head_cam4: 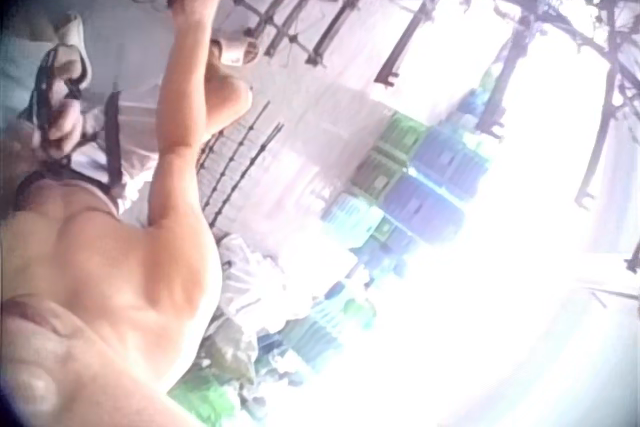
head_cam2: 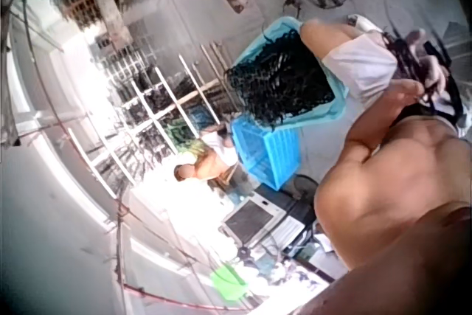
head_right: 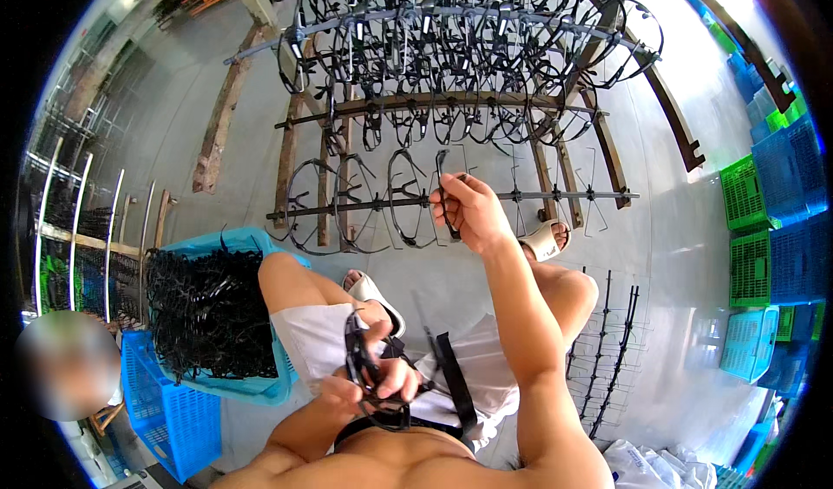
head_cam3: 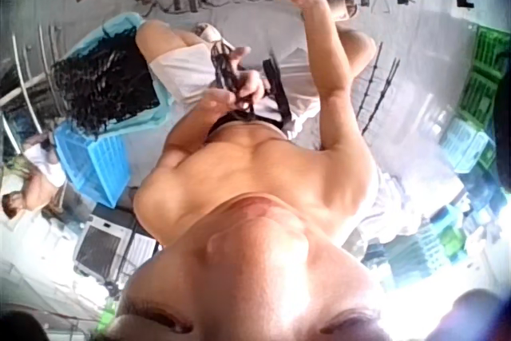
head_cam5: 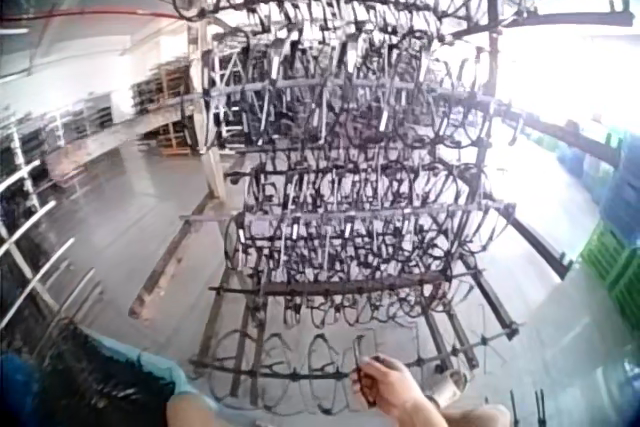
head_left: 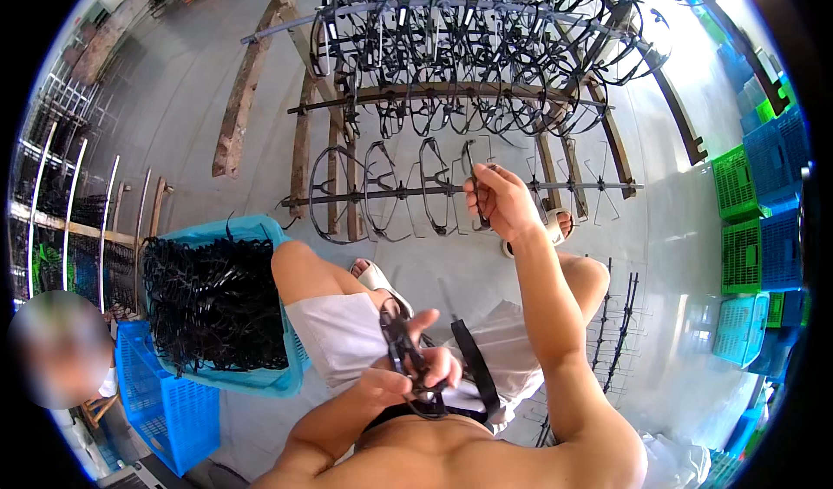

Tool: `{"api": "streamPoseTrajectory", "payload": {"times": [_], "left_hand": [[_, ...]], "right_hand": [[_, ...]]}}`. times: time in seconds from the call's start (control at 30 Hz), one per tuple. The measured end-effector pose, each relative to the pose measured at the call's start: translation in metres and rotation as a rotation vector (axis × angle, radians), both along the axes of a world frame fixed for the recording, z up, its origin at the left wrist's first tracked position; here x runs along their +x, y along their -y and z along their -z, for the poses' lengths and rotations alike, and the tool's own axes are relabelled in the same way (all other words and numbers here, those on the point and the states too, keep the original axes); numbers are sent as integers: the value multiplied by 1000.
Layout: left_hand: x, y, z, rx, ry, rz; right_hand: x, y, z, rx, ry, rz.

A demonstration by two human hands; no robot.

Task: The person repeatedly picks black wire loops from a blue basket and attaches them to a metal rack using both hands. The person works continuously, placing each loop onto the rack structure.

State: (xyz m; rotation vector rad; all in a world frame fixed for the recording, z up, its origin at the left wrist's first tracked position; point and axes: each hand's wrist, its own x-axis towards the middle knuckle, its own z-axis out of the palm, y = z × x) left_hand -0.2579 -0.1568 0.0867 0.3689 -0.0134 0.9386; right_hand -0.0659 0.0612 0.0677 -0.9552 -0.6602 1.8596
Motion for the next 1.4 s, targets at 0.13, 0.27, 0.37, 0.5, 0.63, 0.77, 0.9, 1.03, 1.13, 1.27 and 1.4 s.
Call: {"api": "streamPoseTrajectory", "payload": {"times": [0.13,0.27,0.37,0.5,0.63,0.77,0.9,1.03,1.13,1.27,1.4], "left_hand": [[36,-18,-10,156,-233,-101],[65,-42,9,715,-868,-594],[91,-48,53,275,-1169,-641],[118,-74,75,-40,-1259,-733],[131,-96,80,-79,-1256,-754],[144,-106,84,-164,-1214,-931],[132,-110,101,-110,-1379,-859],[131,-112,97,-128,-1289,-811],[130,-114,91,-147,-1262,-791],[128,-113,105,-73,-1329,-841],[130,-119,101,-121,-1222,-870]], "right_hand": [[6,-3,21,14,63,33],[4,-3,23,63,36,36],[8,-5,23,92,-2,67],[7,-6,26,104,3,51],[6,-7,27,115,38,52],[7,-2,26,100,8,42],[11,-2,21,89,7,29],[12,-2,18,82,16,38],[12,-1,20,115,30,22],[12,1,23,205,108,-27],[11,6,16,239,224,27]]}}
